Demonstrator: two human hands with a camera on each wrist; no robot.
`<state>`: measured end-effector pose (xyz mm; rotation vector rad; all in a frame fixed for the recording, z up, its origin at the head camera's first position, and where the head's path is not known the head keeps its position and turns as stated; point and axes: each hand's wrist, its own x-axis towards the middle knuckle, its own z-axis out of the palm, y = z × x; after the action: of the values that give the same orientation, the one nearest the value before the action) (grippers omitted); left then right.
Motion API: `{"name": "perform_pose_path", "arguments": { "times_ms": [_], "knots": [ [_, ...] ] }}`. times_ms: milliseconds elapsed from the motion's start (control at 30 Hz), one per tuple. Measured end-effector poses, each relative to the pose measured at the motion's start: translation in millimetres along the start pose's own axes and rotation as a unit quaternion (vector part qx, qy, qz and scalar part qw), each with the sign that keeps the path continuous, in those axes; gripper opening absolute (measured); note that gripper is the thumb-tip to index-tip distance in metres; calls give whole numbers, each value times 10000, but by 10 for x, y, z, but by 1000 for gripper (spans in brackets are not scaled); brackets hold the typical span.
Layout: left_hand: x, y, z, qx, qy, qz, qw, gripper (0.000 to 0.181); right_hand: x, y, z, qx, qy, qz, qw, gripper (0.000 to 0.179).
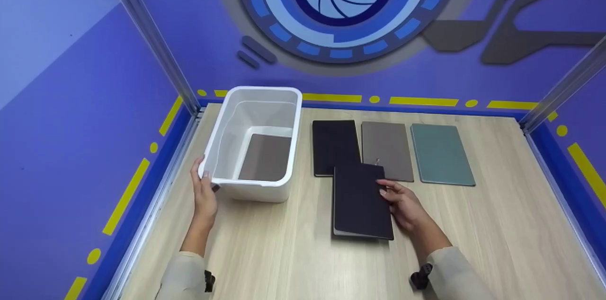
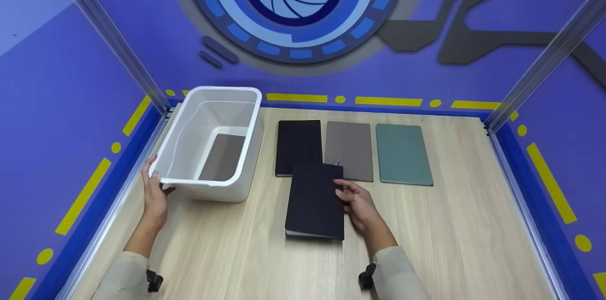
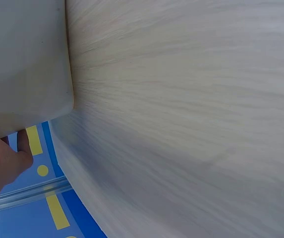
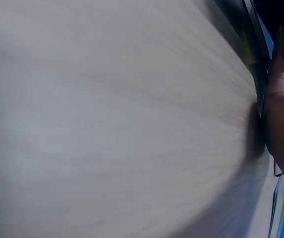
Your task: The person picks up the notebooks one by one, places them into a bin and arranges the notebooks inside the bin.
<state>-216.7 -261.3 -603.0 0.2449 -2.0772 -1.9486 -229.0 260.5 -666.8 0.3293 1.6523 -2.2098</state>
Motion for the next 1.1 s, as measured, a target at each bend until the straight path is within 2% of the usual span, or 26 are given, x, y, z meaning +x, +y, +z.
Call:
{"name": "perform_pose_path", "arguments": {
  "times_ms": [1100],
  "knots": [
    [-7, -19, -5, 41, -3, 225, 9997, 55, -11, 8, -14, -245, -38, 3, 9997, 39]
  ]
}}
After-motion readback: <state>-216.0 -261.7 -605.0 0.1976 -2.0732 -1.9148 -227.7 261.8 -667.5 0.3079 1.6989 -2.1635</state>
